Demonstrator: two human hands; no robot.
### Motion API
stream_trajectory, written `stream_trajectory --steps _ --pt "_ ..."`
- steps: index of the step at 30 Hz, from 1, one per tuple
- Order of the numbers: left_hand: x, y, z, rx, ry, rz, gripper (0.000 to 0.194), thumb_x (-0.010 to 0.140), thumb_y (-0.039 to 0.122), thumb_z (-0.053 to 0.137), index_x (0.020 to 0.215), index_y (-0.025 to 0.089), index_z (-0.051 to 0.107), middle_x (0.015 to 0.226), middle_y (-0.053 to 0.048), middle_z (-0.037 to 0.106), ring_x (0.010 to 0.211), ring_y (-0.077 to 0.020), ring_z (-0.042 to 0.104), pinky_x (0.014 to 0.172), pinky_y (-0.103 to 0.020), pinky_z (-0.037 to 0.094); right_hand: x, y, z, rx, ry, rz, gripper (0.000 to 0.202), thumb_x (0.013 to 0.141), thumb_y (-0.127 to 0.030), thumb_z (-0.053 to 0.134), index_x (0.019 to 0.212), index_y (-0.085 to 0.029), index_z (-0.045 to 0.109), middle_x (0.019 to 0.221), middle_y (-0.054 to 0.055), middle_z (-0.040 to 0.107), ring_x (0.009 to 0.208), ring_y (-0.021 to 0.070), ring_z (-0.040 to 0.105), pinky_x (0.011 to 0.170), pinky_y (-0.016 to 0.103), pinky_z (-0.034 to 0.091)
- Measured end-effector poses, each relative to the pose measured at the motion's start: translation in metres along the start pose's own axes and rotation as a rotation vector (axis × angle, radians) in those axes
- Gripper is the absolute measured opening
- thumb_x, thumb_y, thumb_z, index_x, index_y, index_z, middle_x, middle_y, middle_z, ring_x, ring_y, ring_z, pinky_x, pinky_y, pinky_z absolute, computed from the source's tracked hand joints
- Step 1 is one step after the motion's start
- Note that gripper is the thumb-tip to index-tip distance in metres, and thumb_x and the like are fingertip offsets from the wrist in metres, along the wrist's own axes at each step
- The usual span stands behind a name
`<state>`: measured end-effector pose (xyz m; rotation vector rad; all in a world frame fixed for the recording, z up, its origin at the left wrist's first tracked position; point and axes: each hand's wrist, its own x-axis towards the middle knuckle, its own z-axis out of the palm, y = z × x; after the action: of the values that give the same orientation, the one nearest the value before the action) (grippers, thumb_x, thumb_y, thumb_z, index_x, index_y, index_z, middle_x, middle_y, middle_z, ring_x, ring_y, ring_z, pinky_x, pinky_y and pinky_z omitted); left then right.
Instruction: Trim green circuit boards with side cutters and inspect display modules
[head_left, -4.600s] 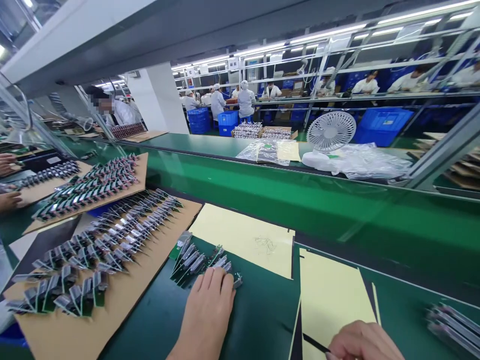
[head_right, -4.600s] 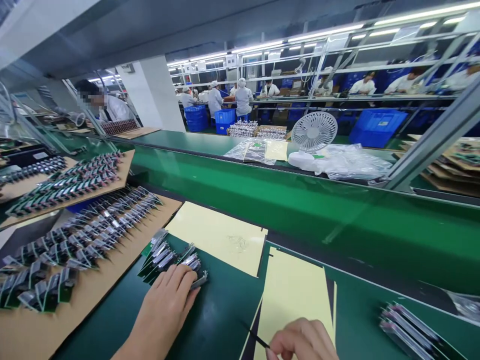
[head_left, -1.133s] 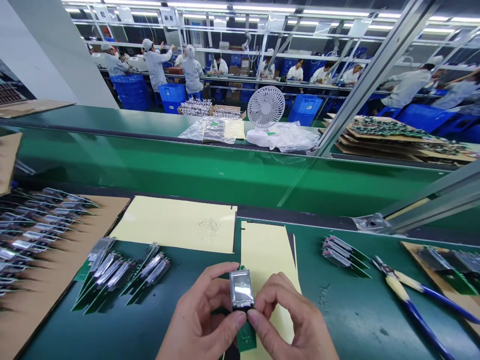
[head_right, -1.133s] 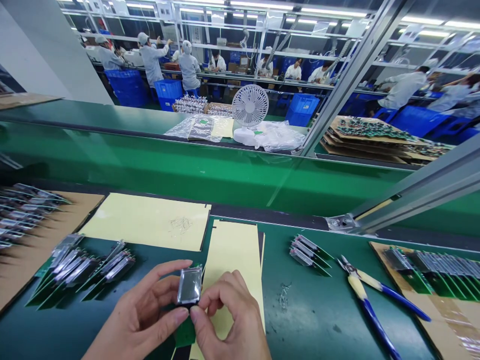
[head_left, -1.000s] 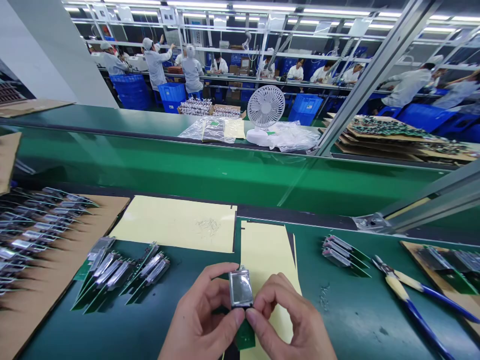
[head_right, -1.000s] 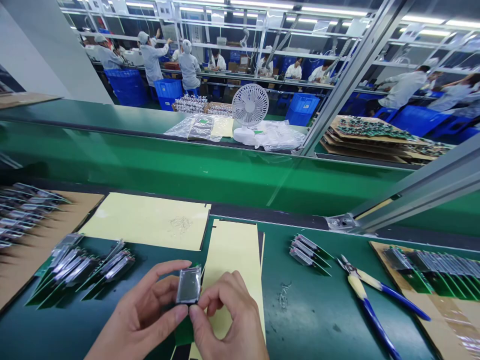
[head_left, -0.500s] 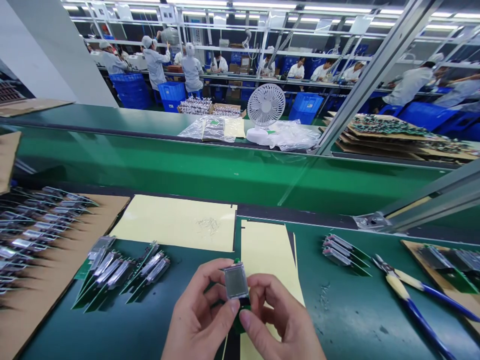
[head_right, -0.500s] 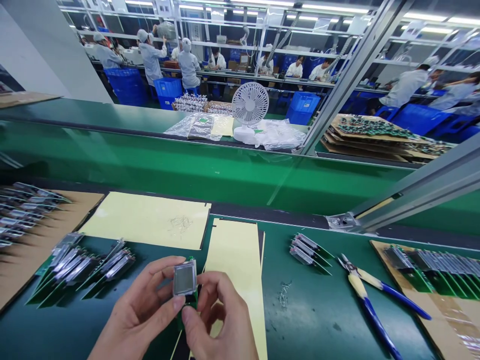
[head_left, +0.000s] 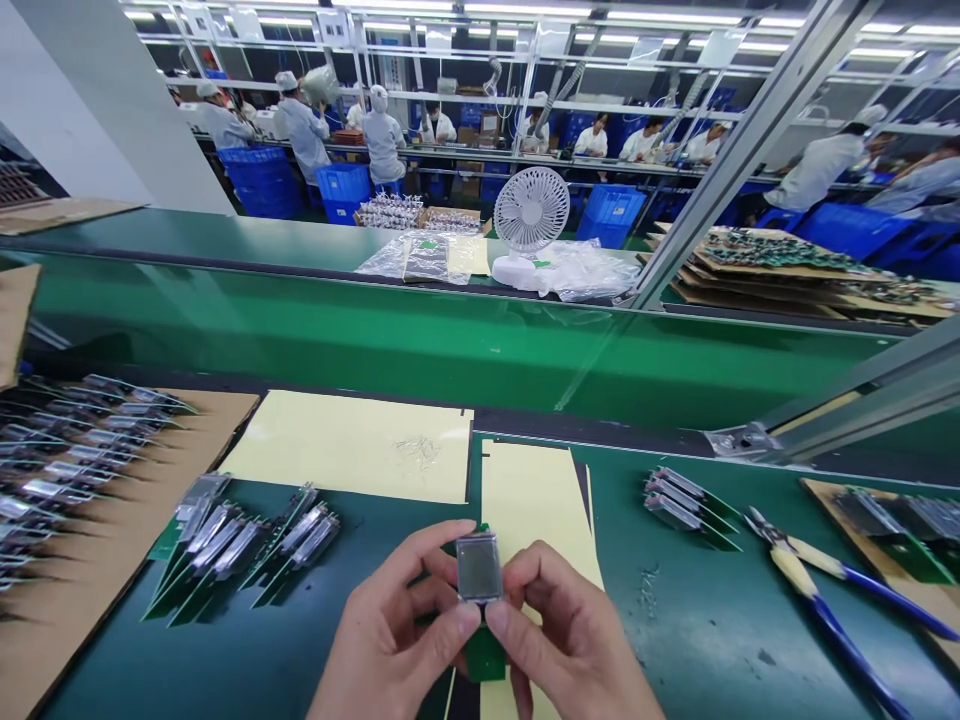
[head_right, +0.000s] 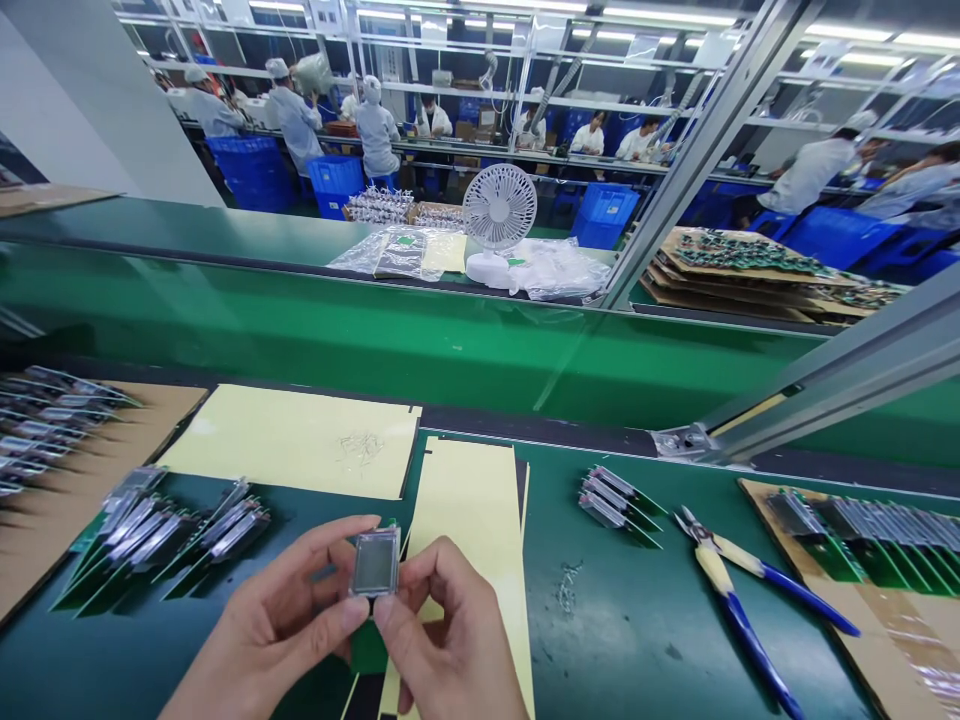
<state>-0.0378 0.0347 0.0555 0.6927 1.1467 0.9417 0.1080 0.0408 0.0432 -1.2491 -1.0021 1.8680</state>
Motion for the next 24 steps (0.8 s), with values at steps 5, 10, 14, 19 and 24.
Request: stream_trajectory --steps 5,10,14,19,24 --pt "0.003 0.006 -0.007 -0.034 -0.068 -0.048 0.032 0.069 0.030 0.070 0.100 0.035 0.063 0.076 0.004 0.053 0.067 -0.0120 0.057 0.059 -0.020 0.050 0.001 -0.009 -0.008 -0.057 -0.080 -0.013 0.032 0.071 -0.048 0.062 0.076 -0.018 0.052 0.068 -0.003 0.049 0.049 0.0054 0.044 0.038 0.014 0.042" --pt "0.003 0.006 -0.005 -0.039 -0.061 -0.036 0.031 0.067 0.031 0.072 0.097 0.034 0.065 0.072 0.005 0.049 0.059 -0.0088 0.053 0.054 -0.019 0.050 0.000 -0.011 -0.004 -0.080 -0.029 0.009 0.032 0.065 -0.041 0.069 0.070 -0.019 0.048 0.067 -0.005 0.050 0.044 0.0038 0.044 0.035 0.014 0.042" --pt "0.002 0.003 0.001 -0.055 -0.049 -0.028 0.030 0.065 0.033 0.073 0.094 0.031 0.066 0.069 0.006 0.047 0.056 -0.0082 0.052 0.051 -0.020 0.050 -0.004 -0.010 0.003 -0.078 0.062 0.012 0.035 0.061 -0.039 0.071 0.066 -0.019 0.043 0.061 -0.006 0.049 0.039 0.0028 0.044 0.035 0.013 0.041" --pt "0.002 0.001 0.008 -0.092 -0.028 -0.031 0.028 0.066 0.036 0.071 0.092 0.030 0.064 0.068 0.007 0.044 0.055 -0.0079 0.051 0.050 -0.020 0.048 -0.003 -0.008 0.007 -0.026 0.132 -0.028 0.043 0.060 -0.054 0.068 0.066 -0.019 0.043 0.055 -0.007 0.045 0.039 0.0046 0.043 0.035 0.016 0.042" --pt "0.002 0.004 0.008 -0.121 -0.064 0.010 0.036 0.065 0.032 0.072 0.099 0.033 0.059 0.077 0.004 0.049 0.075 -0.0125 0.053 0.061 -0.020 0.045 -0.001 -0.010 0.008 0.083 0.095 -0.047 0.040 0.066 -0.053 0.065 0.074 -0.018 0.049 0.065 -0.003 0.050 0.045 0.0061 0.044 0.038 0.018 0.044"
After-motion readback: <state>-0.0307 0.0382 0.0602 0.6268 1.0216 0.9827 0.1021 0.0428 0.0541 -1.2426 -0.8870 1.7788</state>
